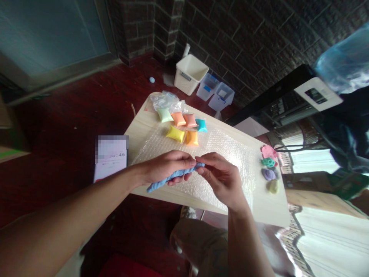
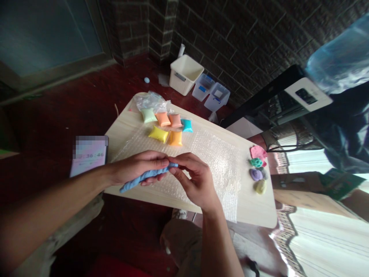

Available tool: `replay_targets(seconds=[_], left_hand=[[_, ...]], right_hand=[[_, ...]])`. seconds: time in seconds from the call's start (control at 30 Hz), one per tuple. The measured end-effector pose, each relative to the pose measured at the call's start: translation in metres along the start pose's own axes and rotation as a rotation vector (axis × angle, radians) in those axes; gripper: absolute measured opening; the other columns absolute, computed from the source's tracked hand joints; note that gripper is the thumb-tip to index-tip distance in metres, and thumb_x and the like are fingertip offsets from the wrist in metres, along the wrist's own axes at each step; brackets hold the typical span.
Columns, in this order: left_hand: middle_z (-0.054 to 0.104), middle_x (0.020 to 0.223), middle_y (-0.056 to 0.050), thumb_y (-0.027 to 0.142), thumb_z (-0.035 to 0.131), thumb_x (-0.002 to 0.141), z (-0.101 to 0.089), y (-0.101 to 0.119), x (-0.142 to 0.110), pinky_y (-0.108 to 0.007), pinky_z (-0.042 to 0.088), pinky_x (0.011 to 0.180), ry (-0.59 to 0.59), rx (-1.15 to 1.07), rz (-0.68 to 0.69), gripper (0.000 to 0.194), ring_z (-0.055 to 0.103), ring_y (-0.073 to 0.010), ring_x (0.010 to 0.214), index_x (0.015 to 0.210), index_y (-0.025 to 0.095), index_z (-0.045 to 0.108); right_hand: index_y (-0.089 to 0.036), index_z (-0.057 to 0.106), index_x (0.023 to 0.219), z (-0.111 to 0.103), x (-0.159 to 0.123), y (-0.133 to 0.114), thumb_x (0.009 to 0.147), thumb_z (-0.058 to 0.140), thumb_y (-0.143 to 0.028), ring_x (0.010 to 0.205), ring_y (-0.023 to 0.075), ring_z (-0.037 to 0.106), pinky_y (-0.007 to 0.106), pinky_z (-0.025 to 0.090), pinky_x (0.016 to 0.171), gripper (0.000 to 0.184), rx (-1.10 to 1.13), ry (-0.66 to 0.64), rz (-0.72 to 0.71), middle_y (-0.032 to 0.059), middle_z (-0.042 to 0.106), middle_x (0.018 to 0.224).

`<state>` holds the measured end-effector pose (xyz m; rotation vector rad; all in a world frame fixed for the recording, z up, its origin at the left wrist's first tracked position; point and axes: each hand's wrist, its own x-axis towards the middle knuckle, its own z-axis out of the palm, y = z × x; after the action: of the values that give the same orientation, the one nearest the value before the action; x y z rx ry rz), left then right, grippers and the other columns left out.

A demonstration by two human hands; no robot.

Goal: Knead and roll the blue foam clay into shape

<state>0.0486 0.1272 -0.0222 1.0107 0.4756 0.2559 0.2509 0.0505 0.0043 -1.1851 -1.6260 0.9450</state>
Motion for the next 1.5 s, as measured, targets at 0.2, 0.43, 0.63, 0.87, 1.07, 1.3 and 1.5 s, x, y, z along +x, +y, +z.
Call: replay_targets(seconds=[0.2, 0.43, 0.63, 0.87, 1.07, 1.3, 1.5], left_hand=[[0.053, 0.075, 0.002, 0.047, 0.057, 0.101, -0.0015, 0.0047, -0.0017, -0.020, 0.028, 0.046, -0.031, 0.022, -0.044, 0.032, 0.040, -0.0054, 0.051, 0.091, 0.017, 0.056], [0.049, 0.072, 0.001, 0.054, 0.052, 0.101, -0.0032, 0.0042, -0.0034, -0.024, 0.027, 0.046, -0.066, 0.005, -0.089, 0.039, 0.038, -0.0098, 0.052, 0.095, 0.016, 0.060], [0.046, 0.067, 0.001, 0.056, 0.048, 0.102, -0.0027, 0.0046, -0.0041, -0.026, 0.027, 0.047, -0.092, 0.020, -0.115, 0.043, 0.037, -0.0115, 0.052, 0.091, 0.016, 0.060], [0.047, 0.068, 0.001, 0.053, 0.051, 0.101, -0.0025, 0.0048, -0.0040, -0.025, 0.029, 0.047, -0.122, 0.028, -0.113, 0.039, 0.039, -0.0117, 0.053, 0.091, 0.017, 0.061], [0.052, 0.070, 0.002, 0.051, 0.055, 0.099, -0.0026, 0.0030, -0.0031, -0.025, 0.030, 0.048, -0.078, 0.071, -0.102, 0.034, 0.042, -0.0106, 0.053, 0.096, 0.018, 0.059], [0.066, 0.090, -0.005, 0.048, 0.061, 0.096, -0.0004, 0.0030, 0.0001, -0.026, 0.043, 0.057, -0.046, 0.217, -0.003, 0.034, 0.054, -0.0122, 0.065, 0.096, 0.015, 0.065], [0.069, 0.097, -0.007, 0.044, 0.064, 0.094, -0.0001, 0.0001, 0.0017, -0.025, 0.044, 0.058, -0.014, 0.243, 0.057, 0.030, 0.057, -0.0134, 0.070, 0.103, 0.015, 0.065]], right_hand=[[-0.030, 0.082, 0.109, -0.0040, -0.0016, 0.0035, 0.090, 0.082, -0.019, 0.085, 0.0184, 0.071, 0.036, 0.060, 0.076, 0.022, -0.145, 0.059, 0.007, 0.0039, 0.076, 0.093], [-0.032, 0.077, 0.125, -0.0065, -0.0025, -0.0003, 0.093, 0.078, -0.024, 0.096, 0.0228, 0.073, 0.044, 0.063, 0.085, 0.032, -0.066, -0.062, 0.053, 0.0068, 0.077, 0.104], [-0.027, 0.081, 0.117, -0.0084, -0.0032, 0.0000, 0.094, 0.078, -0.024, 0.088, 0.0225, 0.076, 0.042, 0.063, 0.080, 0.024, -0.028, -0.050, 0.112, 0.0076, 0.081, 0.096], [-0.029, 0.082, 0.116, -0.0070, -0.0030, -0.0010, 0.091, 0.081, -0.024, 0.088, 0.0223, 0.076, 0.040, 0.062, 0.082, 0.026, -0.044, -0.104, 0.117, 0.0066, 0.081, 0.095], [-0.027, 0.080, 0.118, -0.0074, -0.0033, 0.0011, 0.092, 0.079, -0.029, 0.088, 0.0214, 0.076, 0.039, 0.062, 0.079, 0.026, -0.046, -0.057, 0.148, 0.0079, 0.080, 0.101], [-0.025, 0.081, 0.110, -0.0074, -0.0048, 0.0040, 0.096, 0.074, -0.027, 0.083, 0.0185, 0.073, 0.035, 0.060, 0.076, 0.016, -0.025, -0.036, 0.169, 0.0052, 0.077, 0.091], [-0.025, 0.080, 0.113, -0.0065, -0.0039, 0.0037, 0.096, 0.074, -0.029, 0.083, 0.0191, 0.072, 0.036, 0.059, 0.075, 0.019, -0.078, -0.016, 0.119, 0.0066, 0.077, 0.096]])
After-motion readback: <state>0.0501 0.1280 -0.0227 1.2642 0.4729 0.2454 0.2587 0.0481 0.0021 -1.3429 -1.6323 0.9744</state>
